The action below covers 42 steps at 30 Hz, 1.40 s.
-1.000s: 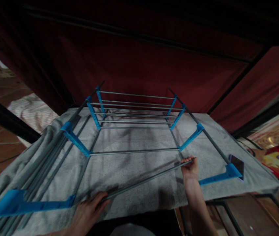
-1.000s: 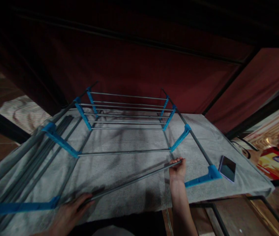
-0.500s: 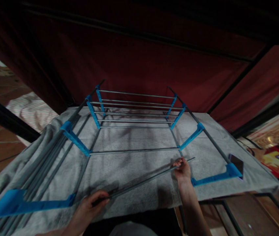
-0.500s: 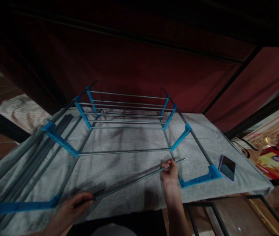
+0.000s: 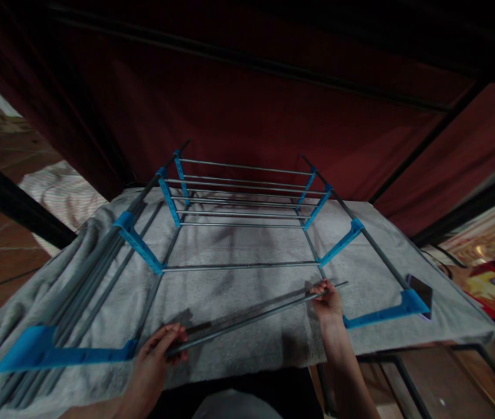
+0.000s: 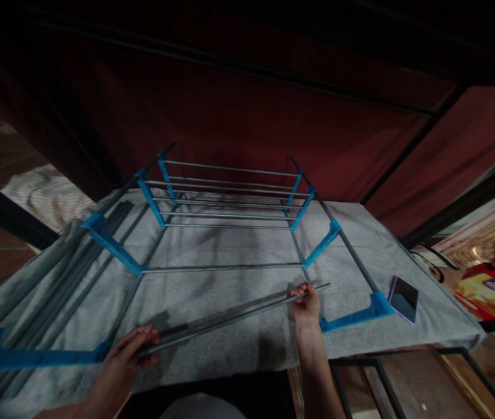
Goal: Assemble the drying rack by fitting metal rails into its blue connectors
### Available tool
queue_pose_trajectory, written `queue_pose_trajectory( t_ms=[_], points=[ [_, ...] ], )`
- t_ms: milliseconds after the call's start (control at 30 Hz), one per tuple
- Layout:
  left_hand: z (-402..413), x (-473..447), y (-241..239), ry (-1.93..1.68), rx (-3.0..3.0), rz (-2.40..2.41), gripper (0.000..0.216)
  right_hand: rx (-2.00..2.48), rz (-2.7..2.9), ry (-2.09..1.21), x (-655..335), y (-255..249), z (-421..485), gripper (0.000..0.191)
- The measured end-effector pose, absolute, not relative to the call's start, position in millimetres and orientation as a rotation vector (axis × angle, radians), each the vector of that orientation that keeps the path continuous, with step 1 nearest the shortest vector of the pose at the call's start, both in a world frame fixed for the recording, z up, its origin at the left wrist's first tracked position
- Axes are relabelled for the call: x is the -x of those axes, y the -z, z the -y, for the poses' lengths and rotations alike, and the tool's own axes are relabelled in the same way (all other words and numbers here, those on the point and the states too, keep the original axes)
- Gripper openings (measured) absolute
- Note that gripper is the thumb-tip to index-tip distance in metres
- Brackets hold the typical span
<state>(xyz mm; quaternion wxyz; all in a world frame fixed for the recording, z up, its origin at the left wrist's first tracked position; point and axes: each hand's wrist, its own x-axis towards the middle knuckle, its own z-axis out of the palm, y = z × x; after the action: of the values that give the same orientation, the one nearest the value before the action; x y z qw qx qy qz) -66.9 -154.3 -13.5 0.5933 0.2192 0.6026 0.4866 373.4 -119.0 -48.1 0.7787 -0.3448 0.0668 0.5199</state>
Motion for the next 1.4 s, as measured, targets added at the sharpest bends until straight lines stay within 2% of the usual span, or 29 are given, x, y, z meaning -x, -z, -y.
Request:
queue_pose_trajectory(
  t_ms=[133,367,767,1167,1400],
  points=[
    [142.9,64.0,16.2,-1.264,-0.354,-1.375,0.042,0.780,-0.116,-1.108,-374.1,52.0,119.4,0.019],
    [123.2,55.4,7.0,-1.262,-0.147,-1.343,0.016,0.806,-0.105,-1.085,-370.5,53.6,115.3,0.018],
    [107.7,43.6,-12.0,-1.253,-0.072,-1.341,0.032,0.703,-0.115,-1.220,-360.0,50.7,104.0,0.020],
    [105.4,26.5,-5.3,-1.218,-0.056,-1.169,0.021,0.541,-0.122,-1.300,-349.3,45.1,103.3,0.026],
    [107.6,2.6,-6.9,-1.133,-0.074,-1.109,0.019,0.660,-0.220,-1.303,-339.1,34.7,100.6,0.023]
  ],
)
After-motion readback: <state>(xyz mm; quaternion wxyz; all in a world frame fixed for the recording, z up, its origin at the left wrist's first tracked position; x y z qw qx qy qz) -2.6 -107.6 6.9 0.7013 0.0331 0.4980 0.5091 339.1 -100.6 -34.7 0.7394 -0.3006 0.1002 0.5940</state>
